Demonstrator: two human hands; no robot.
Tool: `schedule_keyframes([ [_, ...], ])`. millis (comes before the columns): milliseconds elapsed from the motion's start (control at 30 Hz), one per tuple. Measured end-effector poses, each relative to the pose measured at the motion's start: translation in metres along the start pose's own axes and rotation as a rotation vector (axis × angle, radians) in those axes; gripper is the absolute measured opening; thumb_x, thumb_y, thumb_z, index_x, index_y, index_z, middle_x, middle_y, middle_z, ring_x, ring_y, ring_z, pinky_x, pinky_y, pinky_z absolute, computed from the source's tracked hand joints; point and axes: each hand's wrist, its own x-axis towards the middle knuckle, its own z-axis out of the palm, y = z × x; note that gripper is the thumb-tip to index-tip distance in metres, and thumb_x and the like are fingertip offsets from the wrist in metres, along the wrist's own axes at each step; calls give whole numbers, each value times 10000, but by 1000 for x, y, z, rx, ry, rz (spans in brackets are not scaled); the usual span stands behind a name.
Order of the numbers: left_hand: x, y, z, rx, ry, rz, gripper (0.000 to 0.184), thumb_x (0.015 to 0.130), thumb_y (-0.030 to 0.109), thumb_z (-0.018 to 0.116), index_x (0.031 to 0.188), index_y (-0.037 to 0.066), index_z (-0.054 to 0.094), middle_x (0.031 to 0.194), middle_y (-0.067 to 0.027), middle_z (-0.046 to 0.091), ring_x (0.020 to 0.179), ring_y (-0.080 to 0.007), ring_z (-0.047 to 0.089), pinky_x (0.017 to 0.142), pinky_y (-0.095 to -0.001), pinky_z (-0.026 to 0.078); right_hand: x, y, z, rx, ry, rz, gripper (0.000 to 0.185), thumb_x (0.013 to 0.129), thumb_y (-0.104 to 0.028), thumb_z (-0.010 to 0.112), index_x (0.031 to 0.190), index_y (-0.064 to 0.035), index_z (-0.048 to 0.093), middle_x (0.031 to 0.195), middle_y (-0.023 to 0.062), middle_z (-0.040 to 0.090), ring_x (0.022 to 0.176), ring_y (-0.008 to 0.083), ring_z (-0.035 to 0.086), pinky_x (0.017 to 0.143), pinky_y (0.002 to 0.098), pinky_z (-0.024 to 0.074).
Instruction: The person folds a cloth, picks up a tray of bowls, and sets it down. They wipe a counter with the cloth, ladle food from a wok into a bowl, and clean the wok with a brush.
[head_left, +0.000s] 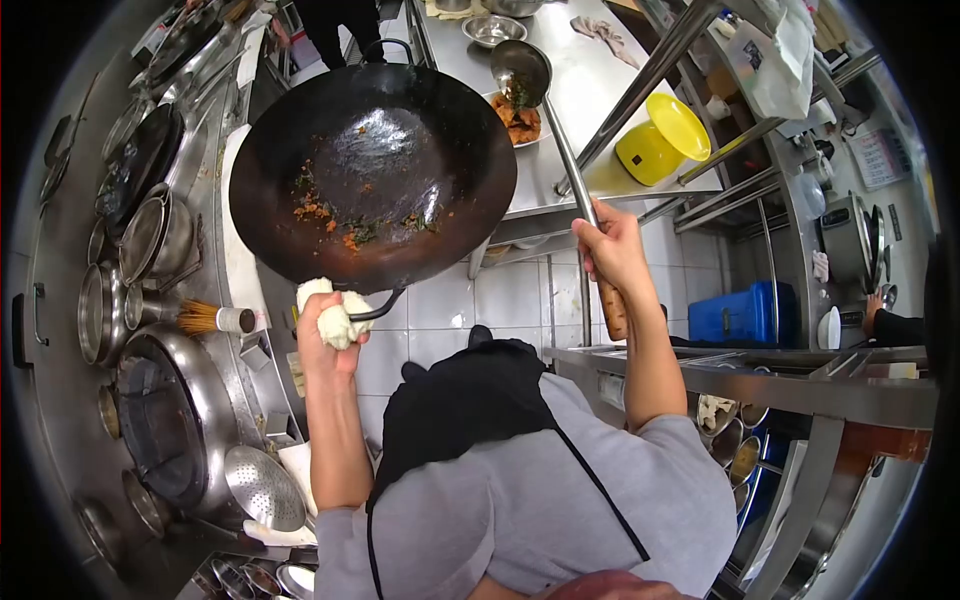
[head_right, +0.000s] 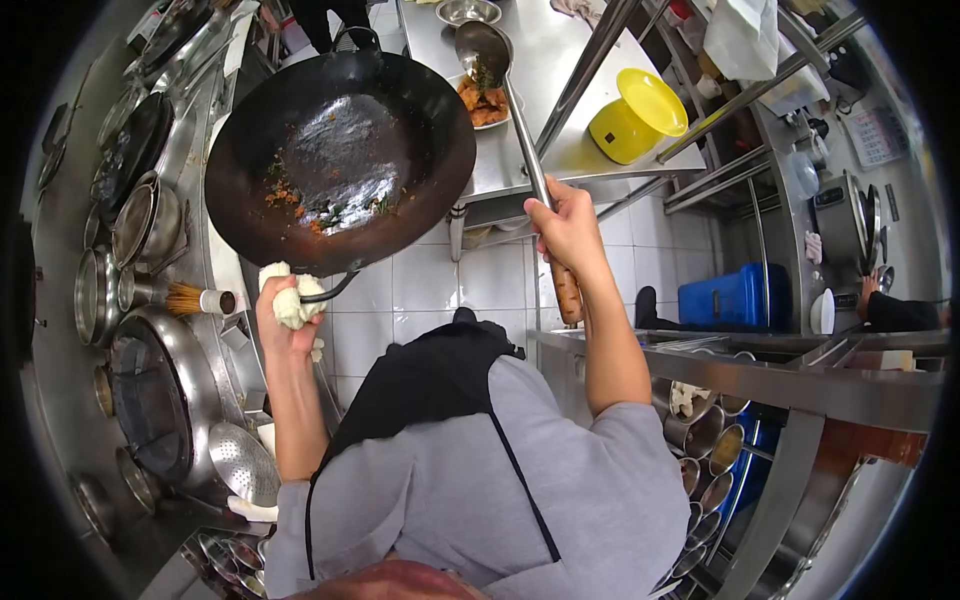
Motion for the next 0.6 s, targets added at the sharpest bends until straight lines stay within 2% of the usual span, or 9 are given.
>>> schedule_keyframes([
  [100, 11, 3, 6, 13, -26, 2, 105, 820, 180, 609, 855, 90, 569, 693, -70, 611, 524, -196, 590, 369, -314, 440, -3, -3, 6, -43, 47, -40, 77, 910, -107, 621, 951, -42, 615, 586, -4, 509, 405, 69, 464, 353, 252, 354],
  [267, 21, 9, 12, 73, -19, -9, 99, 820, 179, 610, 849, 94, 567, 693, -59, 603, 530, -189, 590, 373, -310, 435, -7, -4, 6, -249, 88, -102, 250, 896, -111, 632, 1134, -38, 644, 581, -4, 529, 413, 81, 478, 376, 258, 372],
  [300, 21, 10, 14, 82, -2, -6, 83, 818, 172, 621, 848, 128, 557, 688, -39, 606, 521, -174, 584, 367, -296, 407, -8, -5, 7, -294, 102, -112, 298, 891, -113, 636, 1178, -37, 646, 580, 1, 537, 415, 86, 484, 386, 262, 379],
  [400, 24, 12, 13, 80, -33, -13, 94, 814, 176, 627, 851, 129, 555, 690, -38, 606, 522, -173, 584, 368, -293, 405, 3, 9, 7, -511, 173, -243, 351, 829, -137, 666, 1163, -35, 630, 574, 159, 575, 521, 325, 603, 552, 413, 478],
  [433, 24, 13, 12, 77, -40, -20, 96, 813, 177, 628, 853, 129, 555, 690, -37, 606, 523, -172, 585, 368, -293, 405, 2, 9, 8, -523, 193, -217, 391, 813, -147, 672, 1184, -33, 623, 627, 217, 587, 629, 412, 613, 632, 450, 482],
  [600, 25, 16, 11, 92, -64, -9, 95, 828, 183, 606, 843, 101, 558, 681, -53, 597, 534, -183, 596, 372, -306, 429, 0, 9, 15, -652, 271, -313, 423, 813, -139, 675, 1219, -34, 615, 675, 239, 618, 687, 414, 645, 655, 456, 492],
])
